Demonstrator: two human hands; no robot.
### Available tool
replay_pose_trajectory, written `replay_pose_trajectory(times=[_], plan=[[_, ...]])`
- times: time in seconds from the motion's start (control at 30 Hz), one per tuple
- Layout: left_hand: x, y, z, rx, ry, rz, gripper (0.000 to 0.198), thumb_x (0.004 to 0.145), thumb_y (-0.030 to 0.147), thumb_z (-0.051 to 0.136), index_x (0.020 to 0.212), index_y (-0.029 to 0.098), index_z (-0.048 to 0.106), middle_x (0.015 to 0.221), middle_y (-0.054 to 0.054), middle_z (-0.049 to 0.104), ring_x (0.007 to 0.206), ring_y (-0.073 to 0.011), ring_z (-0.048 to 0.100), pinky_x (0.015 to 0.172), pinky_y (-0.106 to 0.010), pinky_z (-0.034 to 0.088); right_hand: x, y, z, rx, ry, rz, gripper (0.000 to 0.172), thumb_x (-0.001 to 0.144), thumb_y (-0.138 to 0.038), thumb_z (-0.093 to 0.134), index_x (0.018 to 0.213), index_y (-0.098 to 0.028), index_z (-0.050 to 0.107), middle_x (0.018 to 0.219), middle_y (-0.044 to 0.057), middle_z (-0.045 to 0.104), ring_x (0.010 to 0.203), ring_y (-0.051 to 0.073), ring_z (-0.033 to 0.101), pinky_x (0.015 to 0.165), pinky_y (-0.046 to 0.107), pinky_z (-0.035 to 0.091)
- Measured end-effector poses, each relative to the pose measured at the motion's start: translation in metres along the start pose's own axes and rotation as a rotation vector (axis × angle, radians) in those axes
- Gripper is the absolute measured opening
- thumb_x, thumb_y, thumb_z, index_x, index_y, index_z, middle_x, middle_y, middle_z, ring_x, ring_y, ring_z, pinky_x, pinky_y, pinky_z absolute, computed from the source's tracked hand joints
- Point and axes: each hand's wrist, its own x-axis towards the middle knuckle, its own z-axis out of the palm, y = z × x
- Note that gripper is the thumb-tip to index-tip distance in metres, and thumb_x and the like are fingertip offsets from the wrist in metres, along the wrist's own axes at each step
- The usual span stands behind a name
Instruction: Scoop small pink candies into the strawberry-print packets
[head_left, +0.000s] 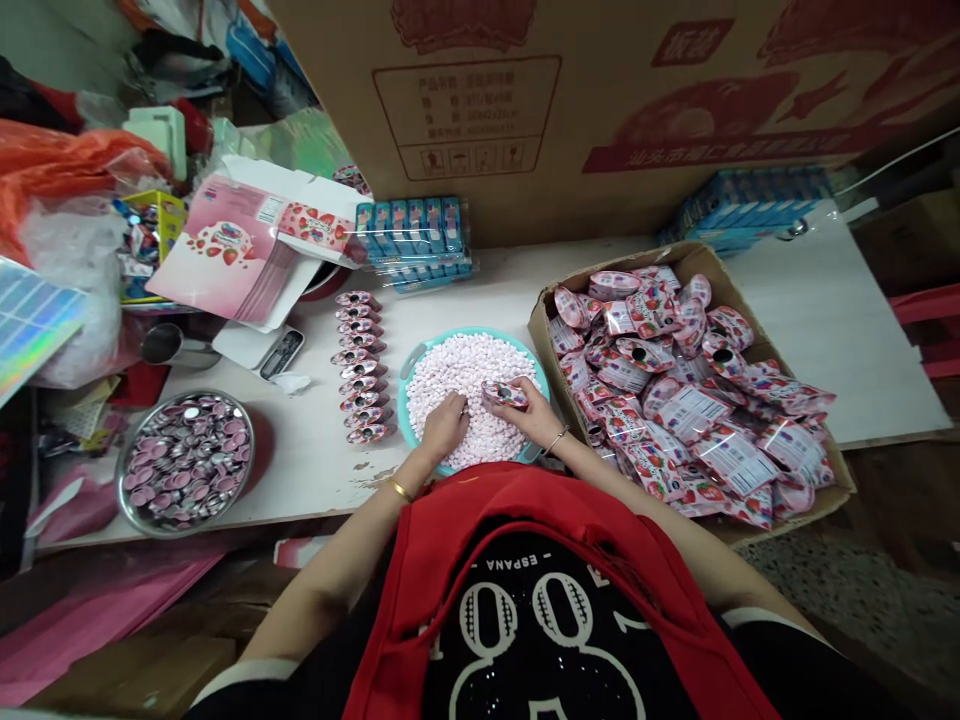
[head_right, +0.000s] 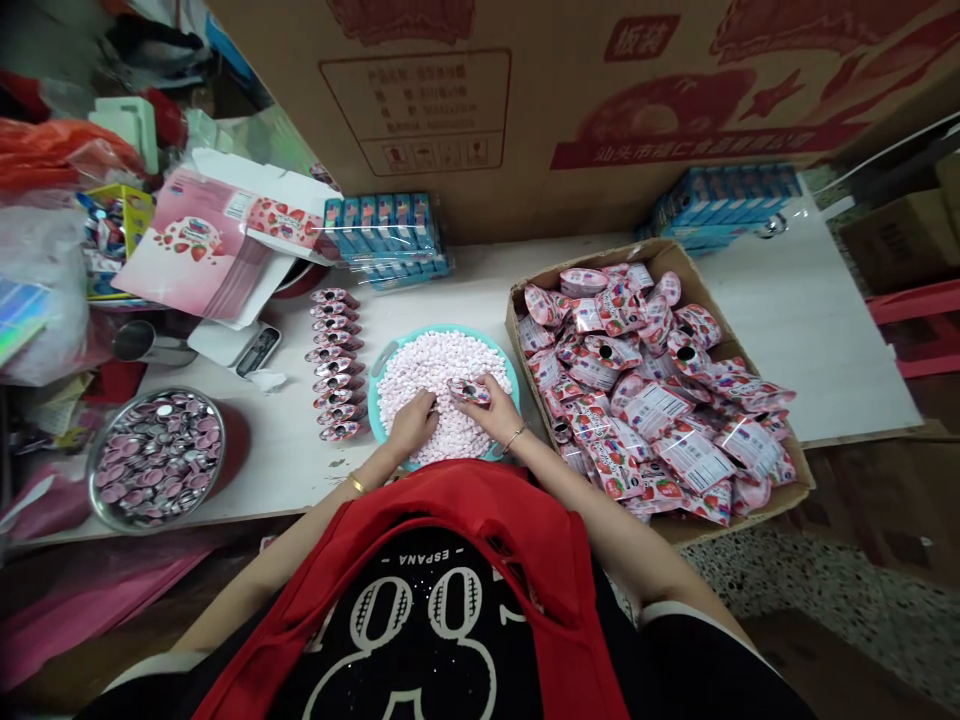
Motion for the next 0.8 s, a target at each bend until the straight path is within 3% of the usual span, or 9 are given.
replay_pose_trajectory(times=[0.1, 0.2, 0.4, 0.57, 0.8], plan=[[0.0, -0.004, 0.0, -0.075, 0.02, 0.032, 0.02, 0.088, 0.016, 0.049, 0.107, 0.019, 0.054, 0.105, -0.008, 0.059, 0.1, -0.0224, 0.058, 0.086, -0.034, 0.047, -0.004, -0.007, 0.002, 0.025, -0.06, -0.008, 0.037, 0.073, -0.041, 0.07, 0.097, -0.02, 0.052, 0.088, -0.001, 0.059, 0.081, 0.017, 0.057, 0.074, 0.027, 0.045], [-0.011, -0.018, -0.011, -0.175, 0.062, 0.106, 0.027, 0.092, 0.027, 0.051, 0.117, 0.018, 0.051, 0.108, -0.008, 0.059, 0.102, -0.0216, 0.057, 0.088, -0.033, 0.046, -0.01, -0.015, -0.006, -0.02, -0.015, -0.059, 0.037, 0.075, -0.042, 0.07, 0.101, -0.02, 0.055, 0.097, 0.003, 0.062, 0.09, 0.02, 0.06, 0.081, 0.03, 0.046], [-0.035, -0.023, -0.057, -0.231, 0.101, 0.245, 0.027, 0.095, 0.034, 0.048, 0.115, 0.018, 0.053, 0.101, -0.008, 0.06, 0.094, -0.0202, 0.058, 0.082, -0.032, 0.047, -0.022, -0.025, -0.028, -0.324, 0.096, -0.155, 0.03, 0.083, -0.031, 0.06, 0.11, -0.019, 0.054, 0.106, 0.009, 0.065, 0.096, 0.025, 0.061, 0.087, 0.037, 0.048], [-0.041, -0.003, -0.099, -0.167, 0.084, 0.333, 0.023, 0.095, 0.031, 0.046, 0.113, 0.02, 0.054, 0.102, -0.007, 0.06, 0.097, -0.0208, 0.058, 0.084, -0.032, 0.047, -0.019, -0.021, -0.023, -0.545, 0.028, -0.243, 0.032, 0.081, -0.017, 0.055, 0.113, -0.017, 0.053, 0.115, 0.014, 0.061, 0.109, 0.029, 0.056, 0.098, 0.043, 0.044], [-0.038, 0.047, -0.136, 0.299, -0.014, 0.282, 0.014, 0.093, 0.021, 0.048, 0.101, 0.018, 0.059, 0.094, -0.009, 0.06, 0.088, -0.0254, 0.06, 0.065, -0.032, 0.046, -0.018, -0.035, -0.007, -0.729, -0.092, -0.219, 0.039, 0.079, -0.012, 0.06, 0.117, -0.017, 0.055, 0.118, 0.014, 0.061, 0.11, 0.031, 0.053, 0.095, 0.045, 0.045]])
